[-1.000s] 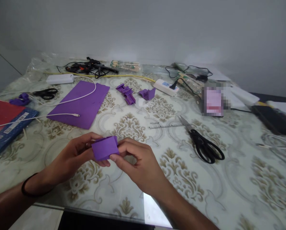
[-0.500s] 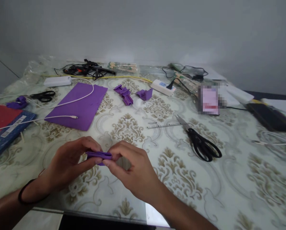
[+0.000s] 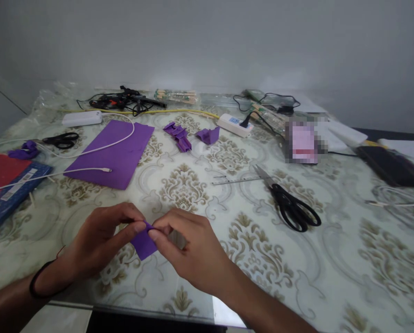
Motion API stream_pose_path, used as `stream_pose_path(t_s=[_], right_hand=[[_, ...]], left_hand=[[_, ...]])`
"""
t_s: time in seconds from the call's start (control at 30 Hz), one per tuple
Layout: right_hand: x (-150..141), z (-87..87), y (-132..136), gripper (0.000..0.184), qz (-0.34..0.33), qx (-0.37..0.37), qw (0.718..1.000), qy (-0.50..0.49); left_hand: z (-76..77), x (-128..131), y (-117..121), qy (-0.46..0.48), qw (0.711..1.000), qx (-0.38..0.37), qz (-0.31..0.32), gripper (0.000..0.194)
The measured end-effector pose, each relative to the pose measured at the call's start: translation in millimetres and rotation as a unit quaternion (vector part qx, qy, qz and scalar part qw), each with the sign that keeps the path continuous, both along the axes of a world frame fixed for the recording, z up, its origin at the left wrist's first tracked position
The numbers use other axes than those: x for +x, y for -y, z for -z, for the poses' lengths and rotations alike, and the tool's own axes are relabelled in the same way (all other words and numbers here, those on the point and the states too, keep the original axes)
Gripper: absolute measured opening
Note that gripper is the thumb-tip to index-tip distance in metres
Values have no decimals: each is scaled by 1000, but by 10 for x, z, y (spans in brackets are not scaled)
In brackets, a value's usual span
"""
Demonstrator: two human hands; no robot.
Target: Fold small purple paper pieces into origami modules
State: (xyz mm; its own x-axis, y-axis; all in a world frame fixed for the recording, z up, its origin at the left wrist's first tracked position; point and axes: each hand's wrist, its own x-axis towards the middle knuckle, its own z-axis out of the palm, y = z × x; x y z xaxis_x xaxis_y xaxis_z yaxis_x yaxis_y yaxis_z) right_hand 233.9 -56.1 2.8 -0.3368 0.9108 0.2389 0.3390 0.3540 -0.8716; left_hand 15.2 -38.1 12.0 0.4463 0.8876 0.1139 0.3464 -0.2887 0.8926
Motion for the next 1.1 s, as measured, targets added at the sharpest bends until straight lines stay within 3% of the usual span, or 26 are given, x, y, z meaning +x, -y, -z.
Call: stream_pose_path(t_s=[0.1,0.23,0.47,0.63,0.83,0.93,1.03,1.1], right_hand=[[6,-4,-9,19,10,-17,1000,15],[7,-14,-27,20,12,-18,1000,18],[7,-3,-47,24,33,-128,991,-23],[5,4,-60,28,25,-158,987,-15],[-2,24,-47,31,37,-117,992,-9],[16,69,-22,8,34,-109,992,-46],[32,111,-9,70,-22,-67,994,-81],[35,120,-13,78,-58,-20,997,-55]], left_hand=[[8,10,-12,-1,999,-32,-13,16],[31,25,-19,-29,997,-72,22,21],[15,31,-23,-41,993,-105,31,24],[-31,17,-22,-51,996,-69,34,28],[-45,1,1,-45,997,-55,7,35],[-15,11,-4,-15,996,-74,-36,33],[23,16,-19,33,989,-110,-88,32],[43,17,-27,63,985,-129,-100,30]])
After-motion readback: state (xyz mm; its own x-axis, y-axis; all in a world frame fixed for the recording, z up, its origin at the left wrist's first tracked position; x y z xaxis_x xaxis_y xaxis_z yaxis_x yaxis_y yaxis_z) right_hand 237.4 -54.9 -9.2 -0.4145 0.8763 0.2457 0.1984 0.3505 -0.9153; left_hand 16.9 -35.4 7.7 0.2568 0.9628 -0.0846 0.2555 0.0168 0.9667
